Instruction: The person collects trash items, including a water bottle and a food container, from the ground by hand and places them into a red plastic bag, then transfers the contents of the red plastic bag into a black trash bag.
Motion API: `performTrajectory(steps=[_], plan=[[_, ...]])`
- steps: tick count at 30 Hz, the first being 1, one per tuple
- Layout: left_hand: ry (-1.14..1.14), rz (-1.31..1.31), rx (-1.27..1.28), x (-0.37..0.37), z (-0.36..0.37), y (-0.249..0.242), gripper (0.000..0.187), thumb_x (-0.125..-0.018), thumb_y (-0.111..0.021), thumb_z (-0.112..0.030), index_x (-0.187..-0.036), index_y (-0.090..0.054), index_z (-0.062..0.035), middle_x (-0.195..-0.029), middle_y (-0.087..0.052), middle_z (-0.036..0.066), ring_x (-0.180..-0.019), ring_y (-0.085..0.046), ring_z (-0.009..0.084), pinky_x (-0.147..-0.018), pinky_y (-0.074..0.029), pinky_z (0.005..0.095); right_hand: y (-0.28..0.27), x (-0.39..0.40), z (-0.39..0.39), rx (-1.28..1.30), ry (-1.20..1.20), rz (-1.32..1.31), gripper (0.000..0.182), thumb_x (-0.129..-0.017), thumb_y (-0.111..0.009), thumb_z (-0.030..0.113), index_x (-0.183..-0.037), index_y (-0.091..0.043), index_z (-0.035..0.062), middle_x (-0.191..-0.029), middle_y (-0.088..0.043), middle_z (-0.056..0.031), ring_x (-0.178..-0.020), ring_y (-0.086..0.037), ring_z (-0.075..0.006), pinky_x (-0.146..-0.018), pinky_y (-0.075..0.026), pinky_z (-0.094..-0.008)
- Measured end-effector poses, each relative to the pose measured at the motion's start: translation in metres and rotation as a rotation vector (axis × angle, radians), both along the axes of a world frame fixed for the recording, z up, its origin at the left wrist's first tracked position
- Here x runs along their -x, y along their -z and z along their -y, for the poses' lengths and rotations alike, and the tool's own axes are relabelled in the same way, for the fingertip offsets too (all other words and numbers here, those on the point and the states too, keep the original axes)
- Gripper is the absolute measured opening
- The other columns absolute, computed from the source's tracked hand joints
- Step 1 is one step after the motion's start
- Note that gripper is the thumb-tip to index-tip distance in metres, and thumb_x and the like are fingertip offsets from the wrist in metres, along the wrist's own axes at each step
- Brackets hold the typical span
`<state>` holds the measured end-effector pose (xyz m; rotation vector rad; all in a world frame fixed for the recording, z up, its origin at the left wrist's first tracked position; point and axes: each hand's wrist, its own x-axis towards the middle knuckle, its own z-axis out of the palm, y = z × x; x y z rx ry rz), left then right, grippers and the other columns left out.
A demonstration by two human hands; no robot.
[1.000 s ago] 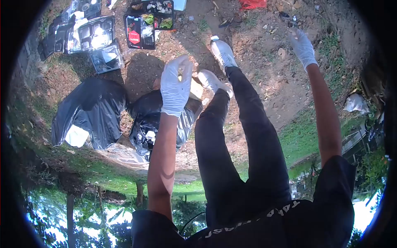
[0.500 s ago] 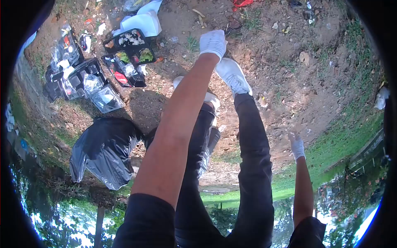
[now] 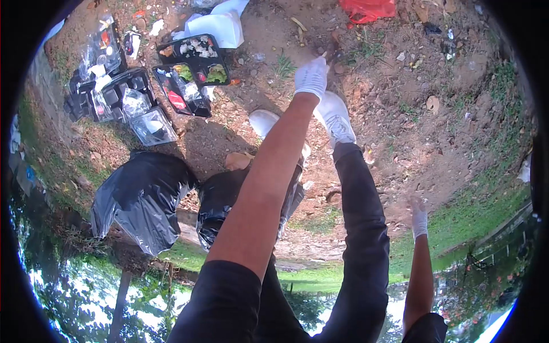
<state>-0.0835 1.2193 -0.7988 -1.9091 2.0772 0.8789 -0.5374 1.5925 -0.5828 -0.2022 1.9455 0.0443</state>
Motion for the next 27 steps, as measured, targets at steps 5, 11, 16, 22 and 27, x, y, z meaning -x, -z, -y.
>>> performTrajectory(steps=[5, 11, 16, 22, 27], plan=[[-0.239, 0.030, -0.238, -0.084, -0.004, -0.065, 0.016, -0.097, -0.061, -0.015, -0.106, -0.071, -0.0056, -0.102, -0.077, 0.021, -0.098, -0.075, 0.0392, -0.083, -0.059, 0.0498, 0.011, 0.029, 0.069, -0.038, -0.107, -0.055, 0.057, -0.101, -0.071, 0.049, -0.144, -0.063, 0.0133, -0.115, -0.072, -0.0018, -0.100, -0.064, -0.0139, -0.083, -0.049, -0.0324], [-0.535, 0.047, -0.167, -0.190, 0.008, -0.125, 0.020, -0.097, -0.057, -0.017, -0.107, -0.071, -0.0059, -0.100, -0.076, 0.024, -0.099, -0.075, 0.0409, -0.086, -0.059, 0.0503, 0.045, -0.036, 0.230, 0.205, -0.223, 0.096, 0.051, -0.102, -0.073, 0.041, -0.140, -0.064, 0.0081, -0.119, -0.072, -0.0022, -0.107, -0.062, -0.0128, -0.097, -0.047, -0.0355], [-0.878, -0.353, -0.124, -0.238, 0.010, -0.152, 0.029, -0.102, -0.057, -0.028, -0.113, -0.070, -0.0047, -0.100, -0.075, 0.027, -0.102, -0.071, 0.0473, -0.090, -0.055, 0.0551, 0.000, -0.264, 0.407, 0.404, -0.269, 0.184, 0.041, -0.102, -0.072, 0.039, -0.133, -0.070, 0.0125, -0.114, -0.075, 0.0012, -0.103, -0.067, -0.0120, -0.094, -0.046, -0.0333], [-1.086, -0.832, -0.088, -0.246, 0.015, -0.227, 0.031, -0.104, -0.056, -0.028, -0.107, -0.072, -0.0010, -0.102, -0.073, 0.029, -0.100, -0.069, 0.0469, -0.089, -0.052, 0.0480, -0.053, -0.533, 0.462, 0.447, -0.220, 0.521, 0.051, -0.106, -0.064, 0.044, -0.143, -0.064, 0.0089, -0.136, -0.069, -0.0056, -0.120, -0.065, -0.0172, -0.103, -0.047, -0.0383], [-1.242, -1.033, 0.101, -0.257, 0.008, -0.236, 0.025, -0.107, -0.056, -0.021, -0.106, -0.072, -0.0008, -0.085, -0.069, 0.001, -0.074, -0.062, 0.0092, -0.066, -0.050, 0.0268, -0.050, -0.634, 0.459, 0.494, 0.052, 0.614, 0.018, -0.106, -0.067, 0.022, -0.108, -0.074, 0.0062, -0.083, -0.069, -0.0014, -0.064, -0.060, -0.0096, -0.055, -0.045, -0.0241]])
